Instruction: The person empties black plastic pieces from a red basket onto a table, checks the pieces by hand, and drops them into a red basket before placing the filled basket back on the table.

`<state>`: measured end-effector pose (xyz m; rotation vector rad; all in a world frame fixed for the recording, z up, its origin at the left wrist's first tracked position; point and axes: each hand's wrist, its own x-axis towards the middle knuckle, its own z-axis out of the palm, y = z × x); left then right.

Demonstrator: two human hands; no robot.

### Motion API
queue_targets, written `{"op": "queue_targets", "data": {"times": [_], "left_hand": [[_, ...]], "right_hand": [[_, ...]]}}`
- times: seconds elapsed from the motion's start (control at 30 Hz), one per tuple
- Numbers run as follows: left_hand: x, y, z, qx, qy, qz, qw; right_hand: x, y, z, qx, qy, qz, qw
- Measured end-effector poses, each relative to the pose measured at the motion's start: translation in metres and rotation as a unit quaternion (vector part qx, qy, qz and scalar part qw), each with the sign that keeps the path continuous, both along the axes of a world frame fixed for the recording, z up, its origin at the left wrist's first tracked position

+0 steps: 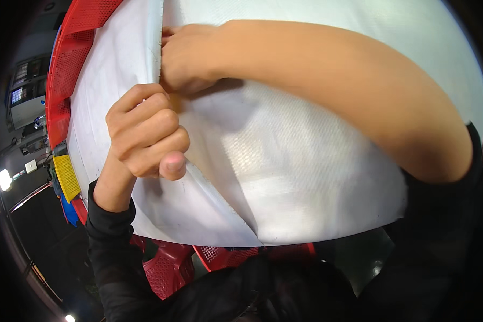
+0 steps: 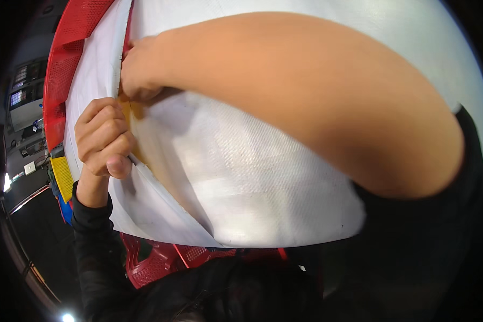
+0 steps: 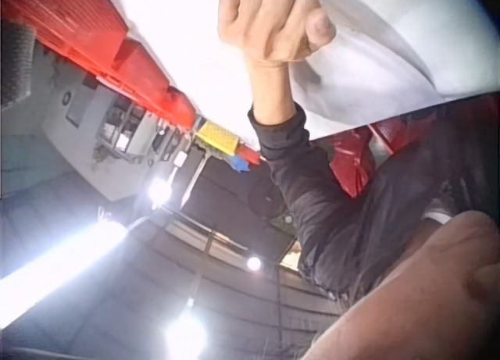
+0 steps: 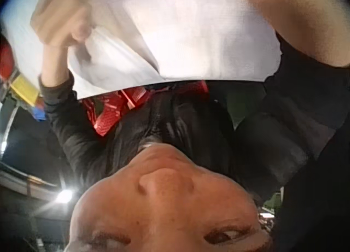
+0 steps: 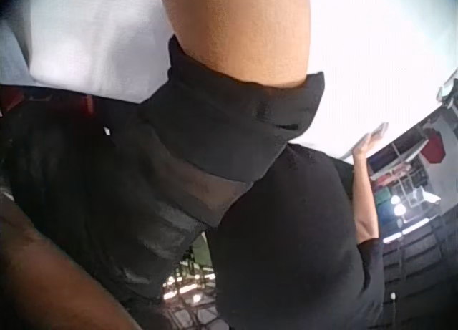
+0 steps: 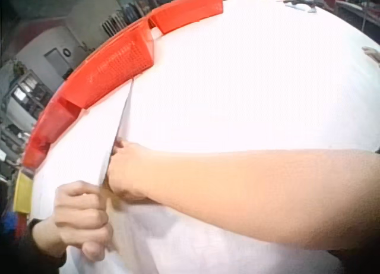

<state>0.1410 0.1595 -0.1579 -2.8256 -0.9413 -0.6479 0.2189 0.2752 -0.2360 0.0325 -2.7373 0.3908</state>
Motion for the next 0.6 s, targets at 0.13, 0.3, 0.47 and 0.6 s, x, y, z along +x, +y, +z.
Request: {"op": "queue_targets", "data": {"times": [0.13,0.3,0.47,0.6], "left_hand": [[-0.002,-0.004,0.003,0.035,0.006,0.025,0.999],[-0.017,-0.021,0.008,0.033,0.131,0.08,0.988],[-0.025,0.001,0.009,0.011,0.188,0.083,0.979],[-0.04,0.025,0.02,0.057,0.266,0.068,0.96]], "right_hand": [[0.075,0.046,-0.015,-0.018,0.17,0.05,0.984],[0.195,0.032,0.059,-0.073,-0.106,-0.173,0.976],[0.218,0.033,0.044,-0.078,0.008,-0.139,0.987],[0.212,0.031,0.048,-0.081,-0.01,-0.233,0.969]]}}
